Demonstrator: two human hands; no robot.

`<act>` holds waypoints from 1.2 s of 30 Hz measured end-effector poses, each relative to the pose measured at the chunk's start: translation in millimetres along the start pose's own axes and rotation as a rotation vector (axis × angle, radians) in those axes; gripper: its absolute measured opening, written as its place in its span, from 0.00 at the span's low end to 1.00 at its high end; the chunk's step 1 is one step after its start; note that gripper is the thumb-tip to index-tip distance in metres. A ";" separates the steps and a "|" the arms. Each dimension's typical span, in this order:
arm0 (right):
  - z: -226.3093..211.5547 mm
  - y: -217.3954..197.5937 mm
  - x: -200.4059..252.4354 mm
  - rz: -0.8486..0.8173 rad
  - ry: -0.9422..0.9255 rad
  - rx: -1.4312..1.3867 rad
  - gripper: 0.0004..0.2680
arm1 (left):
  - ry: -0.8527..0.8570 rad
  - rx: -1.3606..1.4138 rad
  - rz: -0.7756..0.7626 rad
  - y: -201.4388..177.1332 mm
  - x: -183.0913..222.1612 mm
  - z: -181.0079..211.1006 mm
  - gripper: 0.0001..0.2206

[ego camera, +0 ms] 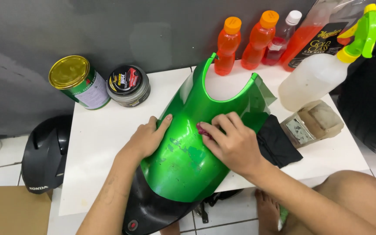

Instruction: The person scrubs a green motorcycle fender with a small purple abrasive pad while holding it steady with the other hand. The fender is placed on a white table surrounded by various cleaning products and a helmet.

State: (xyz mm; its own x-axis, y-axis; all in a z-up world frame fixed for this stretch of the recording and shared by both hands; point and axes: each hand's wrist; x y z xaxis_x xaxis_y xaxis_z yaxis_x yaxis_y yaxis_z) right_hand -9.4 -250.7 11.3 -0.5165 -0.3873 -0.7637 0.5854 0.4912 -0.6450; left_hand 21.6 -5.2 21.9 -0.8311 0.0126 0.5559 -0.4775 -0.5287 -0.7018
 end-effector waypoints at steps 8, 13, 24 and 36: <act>-6.1 -6.4 2.5 0.031 0.007 -0.040 0.02 | 0.000 -0.019 -0.018 2.0 5.5 1.5 0.47; 6.9 0.3 8.6 0.057 0.080 -0.075 0.04 | 0.006 -0.060 -0.020 1.5 3.8 1.2 0.47; -12.4 -11.7 -0.4 -0.119 0.146 -0.140 0.03 | 0.021 -0.150 0.022 0.1 10.8 6.1 0.46; -16.4 -6.6 25.9 -0.189 0.336 -0.270 0.04 | 0.010 -0.241 0.070 14.0 2.9 -0.6 0.47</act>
State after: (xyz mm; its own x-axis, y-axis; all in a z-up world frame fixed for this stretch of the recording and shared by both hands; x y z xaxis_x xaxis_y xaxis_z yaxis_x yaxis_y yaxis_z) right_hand -36.9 -251.1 -3.9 -0.7979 -0.2373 -0.5541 0.3014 0.6391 -0.7076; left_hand 12.3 -12.1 13.4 -0.8665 -0.0079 0.4991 -0.4723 -0.3105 -0.8249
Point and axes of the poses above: each hand's wrist, its own x-axis away from the middle knuckle, its own y-axis out of the palm, z = x × y, and after that the axes turned 1 degree about x, right-handed
